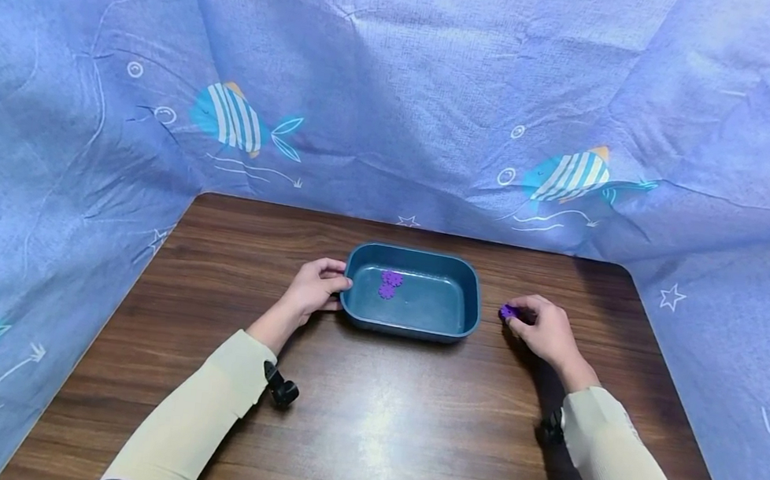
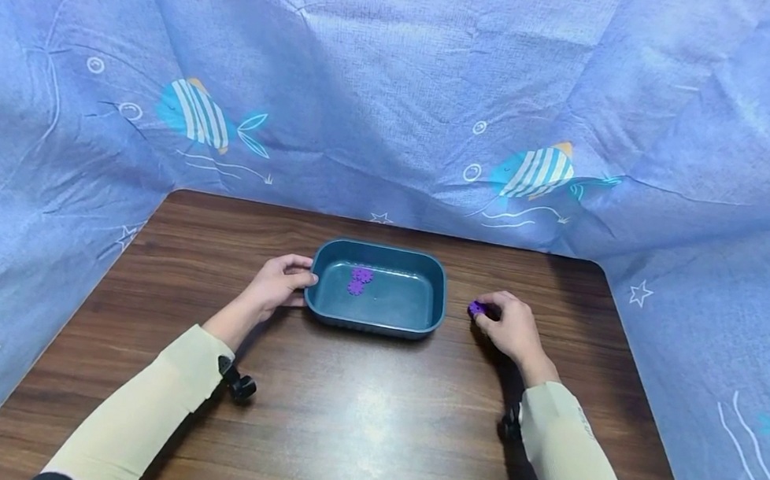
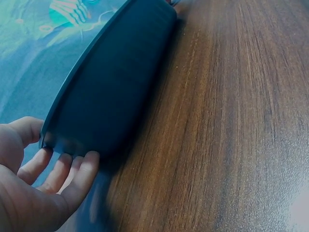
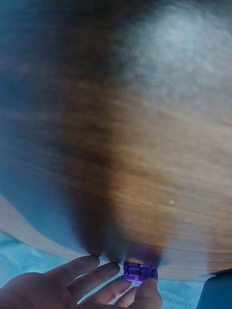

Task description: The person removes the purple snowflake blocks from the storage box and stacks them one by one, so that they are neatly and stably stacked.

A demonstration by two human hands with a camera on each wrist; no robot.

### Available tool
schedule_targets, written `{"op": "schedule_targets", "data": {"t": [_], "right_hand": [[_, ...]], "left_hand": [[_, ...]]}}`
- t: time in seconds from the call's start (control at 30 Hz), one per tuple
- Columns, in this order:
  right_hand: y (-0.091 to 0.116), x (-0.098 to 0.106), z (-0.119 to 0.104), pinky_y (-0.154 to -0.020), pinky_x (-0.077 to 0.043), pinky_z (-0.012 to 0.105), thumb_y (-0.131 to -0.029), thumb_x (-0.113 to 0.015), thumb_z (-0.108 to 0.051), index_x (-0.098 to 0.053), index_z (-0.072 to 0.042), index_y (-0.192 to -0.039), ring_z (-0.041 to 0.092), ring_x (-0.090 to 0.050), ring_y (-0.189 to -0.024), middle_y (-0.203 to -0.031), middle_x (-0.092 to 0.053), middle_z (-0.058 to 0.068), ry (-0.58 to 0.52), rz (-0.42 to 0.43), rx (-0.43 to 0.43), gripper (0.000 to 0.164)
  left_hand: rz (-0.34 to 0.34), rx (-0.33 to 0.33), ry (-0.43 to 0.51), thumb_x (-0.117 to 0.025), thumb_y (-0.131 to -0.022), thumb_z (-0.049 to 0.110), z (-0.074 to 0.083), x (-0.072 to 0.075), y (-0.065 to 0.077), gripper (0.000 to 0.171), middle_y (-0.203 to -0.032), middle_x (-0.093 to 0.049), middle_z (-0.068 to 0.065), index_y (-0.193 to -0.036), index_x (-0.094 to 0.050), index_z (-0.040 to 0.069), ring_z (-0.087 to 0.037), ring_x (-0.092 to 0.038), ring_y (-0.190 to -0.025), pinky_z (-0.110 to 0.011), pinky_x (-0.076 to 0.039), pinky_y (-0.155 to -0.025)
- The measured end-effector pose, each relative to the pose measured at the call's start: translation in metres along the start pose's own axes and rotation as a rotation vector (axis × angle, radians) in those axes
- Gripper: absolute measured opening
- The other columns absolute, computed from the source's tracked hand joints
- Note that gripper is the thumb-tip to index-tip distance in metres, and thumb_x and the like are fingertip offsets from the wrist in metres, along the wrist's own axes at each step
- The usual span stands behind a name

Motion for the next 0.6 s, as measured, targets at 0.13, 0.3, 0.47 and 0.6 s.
{"op": "schedule_targets", "data": {"t": [0.13, 0.3, 0.47, 0.6], "right_hand": [[0.0005, 0.0001, -0.0001, -0.090, -0.055, 0.053, -0.088, -0.077, -0.009, -0.074, -0.003, -0.113, 0.035, -0.068, -0.101, -0.114, -0.072, 0.017, -0.003, -0.002, -0.002, 0.026], [0.0004, 0.0004, -0.0012, -0.090, -0.055, 0.053, -0.088, -0.077, -0.009, -0.074, -0.003, -0.113, 0.035, -0.067, -0.102, -0.115, -0.072, 0.016, -0.007, -0.004, 0.001, 0.026], [0.0003, 0.0015, -0.0010, -0.089, -0.055, 0.052, -0.087, -0.079, -0.009, -0.075, -0.003, -0.111, 0.035, -0.068, -0.101, -0.113, -0.072, 0.016, -0.004, 0.009, 0.015, 0.025], [-0.0013, 0.0028, -0.0003, -0.089, -0.055, 0.051, -0.086, -0.079, -0.010, -0.075, -0.003, -0.109, 0.035, -0.069, -0.101, -0.111, -0.073, 0.016, 0.006, 0.013, 0.030, 0.024]], "left_hand": [[0.002, -0.001, 0.000, -0.069, -0.095, 0.005, -0.0003, -0.0003, 0.0006, 0.045, -0.118, -0.061, -0.012, -0.138, -0.056, 0.002, -0.026, -0.067, -0.104, -0.035, -0.065, -0.076], [0.003, -0.005, 0.002, -0.069, -0.095, 0.005, -0.0003, 0.0002, 0.0003, 0.046, -0.116, -0.062, -0.012, -0.139, -0.056, 0.002, -0.026, -0.068, -0.103, -0.034, -0.065, -0.075], [0.007, 0.001, 0.001, -0.069, -0.095, 0.005, 0.0005, -0.0002, 0.0008, 0.046, -0.116, -0.061, -0.012, -0.139, -0.056, 0.003, -0.021, -0.068, -0.097, -0.033, -0.065, -0.073], [0.001, -0.001, -0.002, -0.069, -0.095, 0.005, 0.0019, -0.0001, 0.0009, 0.046, -0.116, -0.061, -0.012, -0.139, -0.055, 0.001, -0.020, -0.067, -0.096, -0.033, -0.065, -0.073]]}}
Point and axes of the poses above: each hand's wrist, its own y-axis away from the middle knuckle, its own x-axis out of the back of the hand, z = x × y, the point moved 5 cm from there along -y, towards the middle knuckle
